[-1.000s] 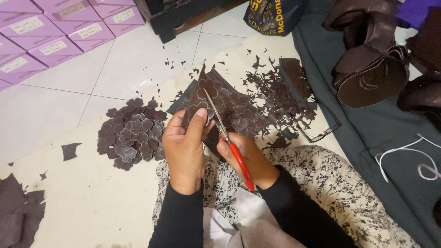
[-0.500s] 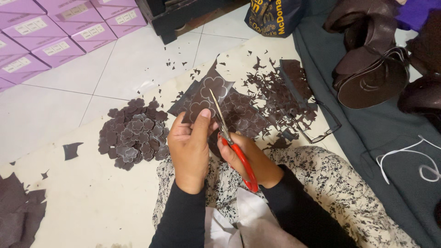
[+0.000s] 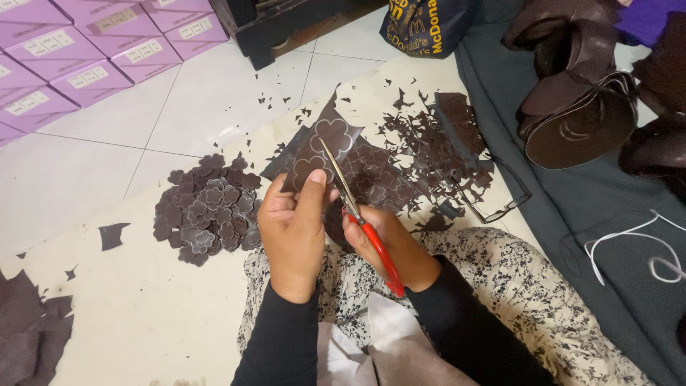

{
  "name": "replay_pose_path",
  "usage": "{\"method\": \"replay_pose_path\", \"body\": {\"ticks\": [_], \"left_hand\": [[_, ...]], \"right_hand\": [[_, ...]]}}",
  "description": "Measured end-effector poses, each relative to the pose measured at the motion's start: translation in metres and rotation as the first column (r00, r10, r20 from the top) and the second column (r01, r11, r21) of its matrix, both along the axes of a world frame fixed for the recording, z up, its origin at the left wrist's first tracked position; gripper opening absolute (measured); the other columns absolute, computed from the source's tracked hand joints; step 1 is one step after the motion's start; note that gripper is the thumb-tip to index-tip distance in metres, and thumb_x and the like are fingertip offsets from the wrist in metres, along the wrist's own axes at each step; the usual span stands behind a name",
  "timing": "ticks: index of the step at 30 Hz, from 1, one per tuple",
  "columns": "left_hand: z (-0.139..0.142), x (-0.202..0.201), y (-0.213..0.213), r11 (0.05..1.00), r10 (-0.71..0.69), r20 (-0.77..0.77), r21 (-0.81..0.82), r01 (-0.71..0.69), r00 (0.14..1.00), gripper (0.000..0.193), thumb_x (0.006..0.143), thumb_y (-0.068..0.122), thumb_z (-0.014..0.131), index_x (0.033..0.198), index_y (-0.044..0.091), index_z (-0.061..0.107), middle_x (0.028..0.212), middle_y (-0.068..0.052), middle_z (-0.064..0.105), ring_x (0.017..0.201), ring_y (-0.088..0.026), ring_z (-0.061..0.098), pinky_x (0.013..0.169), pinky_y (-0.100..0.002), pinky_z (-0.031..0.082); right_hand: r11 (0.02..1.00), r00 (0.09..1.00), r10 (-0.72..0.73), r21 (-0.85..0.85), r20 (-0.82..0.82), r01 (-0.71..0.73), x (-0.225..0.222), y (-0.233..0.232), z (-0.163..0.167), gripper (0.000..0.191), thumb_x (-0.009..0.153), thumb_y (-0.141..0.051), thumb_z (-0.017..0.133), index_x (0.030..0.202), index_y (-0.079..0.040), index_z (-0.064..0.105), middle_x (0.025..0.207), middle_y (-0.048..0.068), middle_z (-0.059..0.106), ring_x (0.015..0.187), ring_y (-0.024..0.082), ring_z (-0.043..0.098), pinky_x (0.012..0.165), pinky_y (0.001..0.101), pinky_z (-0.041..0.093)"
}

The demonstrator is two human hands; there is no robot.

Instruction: The person sits on the floor and uses red-handled scissors to cut flower-shaped pieces from a dark brown sheet. The cut pieces are placed in a growing pile to the left while the remaining sheet is repositioned for continued cutting.

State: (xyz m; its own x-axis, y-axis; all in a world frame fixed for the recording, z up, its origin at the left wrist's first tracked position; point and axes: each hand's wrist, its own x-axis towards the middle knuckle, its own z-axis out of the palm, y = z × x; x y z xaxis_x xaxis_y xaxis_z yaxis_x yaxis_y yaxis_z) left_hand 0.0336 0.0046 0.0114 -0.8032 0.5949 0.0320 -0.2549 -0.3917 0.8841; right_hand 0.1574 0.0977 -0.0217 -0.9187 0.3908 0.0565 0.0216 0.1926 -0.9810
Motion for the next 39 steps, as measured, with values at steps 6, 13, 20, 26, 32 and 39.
{"method": "replay_pose_path", "body": {"ticks": [6, 13, 20, 26, 32, 39], "left_hand": [[-0.002, 0.005, -0.001, 0.998, 0.019, -0.043, -0.06, -0.021, 0.999, 0.012, 0.101, 0.008, 0.065, 0.107, -0.002, 0.069, 0.099, -0.007, 0.074, 0.083, -0.009, 0.068, 0.078, -0.026, 0.058], [0.001, 0.001, -0.001, 0.999, -0.004, -0.01, -0.04, 0.004, 1.0, 0.015, 0.1, 0.008, 0.064, 0.109, -0.002, 0.069, 0.1, -0.007, 0.075, 0.084, -0.009, 0.069, 0.08, -0.027, 0.059], [-0.001, -0.01, -0.008, 0.993, -0.079, -0.057, -0.09, 0.074, 0.995, 0.016, 0.1, 0.008, 0.065, 0.11, -0.003, 0.069, 0.099, -0.006, 0.074, 0.084, -0.009, 0.068, 0.08, -0.026, 0.058], [0.002, -0.02, -0.012, 0.984, -0.119, -0.109, -0.147, 0.102, 0.987, 0.017, 0.097, 0.008, 0.067, 0.11, -0.003, 0.07, 0.099, -0.005, 0.075, 0.083, -0.008, 0.067, 0.077, -0.025, 0.057], [0.004, -0.026, -0.016, 0.967, -0.179, -0.139, -0.208, 0.148, 0.974, 0.015, 0.097, 0.008, 0.066, 0.107, -0.003, 0.071, 0.096, -0.004, 0.075, 0.081, -0.007, 0.066, 0.076, -0.024, 0.055], [0.003, -0.032, -0.018, 0.955, -0.213, -0.152, -0.24, 0.173, 0.965, 0.013, 0.096, 0.007, 0.067, 0.103, -0.004, 0.071, 0.089, -0.003, 0.073, 0.076, -0.006, 0.062, 0.069, -0.022, 0.049]], "right_hand": [[0.994, 0.994, 0.013, 0.111, -0.113, 0.0, -0.001, 0.002, 0.0, 0.056, 0.102, -0.06, 0.05, 0.092, -0.005, 0.053, 0.073, 0.0, 0.051, 0.066, 0.011, 0.049, 0.059, 0.0298, 0.043], [0.985, 0.997, -0.009, 0.169, -0.07, 0.021, -0.001, 0.005, -0.006, 0.061, 0.102, -0.064, 0.047, 0.088, -0.005, 0.053, 0.071, 0.001, 0.047, 0.067, 0.012, 0.047, 0.06, 0.0308, 0.042], [0.991, 0.999, 0.035, 0.13, 0.009, -0.036, 0.001, 0.013, -0.006, 0.059, 0.098, -0.064, 0.049, 0.085, -0.007, 0.054, 0.067, -0.001, 0.047, 0.062, 0.009, 0.047, 0.055, 0.0293, 0.042], [0.995, 0.993, 0.071, 0.069, 0.092, -0.078, 0.007, 0.016, 0.003, 0.049, 0.098, -0.053, 0.056, 0.082, -0.008, 0.051, 0.067, -0.003, 0.045, 0.061, 0.008, 0.043, 0.053, 0.0287, 0.04], [0.99, 0.992, 0.092, 0.098, 0.083, -0.1, 0.007, 0.018, 0.009, 0.044, 0.099, -0.047, 0.059, 0.081, -0.008, 0.05, 0.067, -0.004, 0.044, 0.061, 0.008, 0.042, 0.053, 0.0279, 0.04], [0.997, 0.976, 0.081, -0.009, 0.201, -0.081, 0.006, 0.018, 0.011, 0.041, 0.097, -0.044, 0.061, 0.077, -0.009, 0.053, 0.063, -0.005, 0.046, 0.058, 0.006, 0.041, 0.05, 0.0271, 0.037]]}}
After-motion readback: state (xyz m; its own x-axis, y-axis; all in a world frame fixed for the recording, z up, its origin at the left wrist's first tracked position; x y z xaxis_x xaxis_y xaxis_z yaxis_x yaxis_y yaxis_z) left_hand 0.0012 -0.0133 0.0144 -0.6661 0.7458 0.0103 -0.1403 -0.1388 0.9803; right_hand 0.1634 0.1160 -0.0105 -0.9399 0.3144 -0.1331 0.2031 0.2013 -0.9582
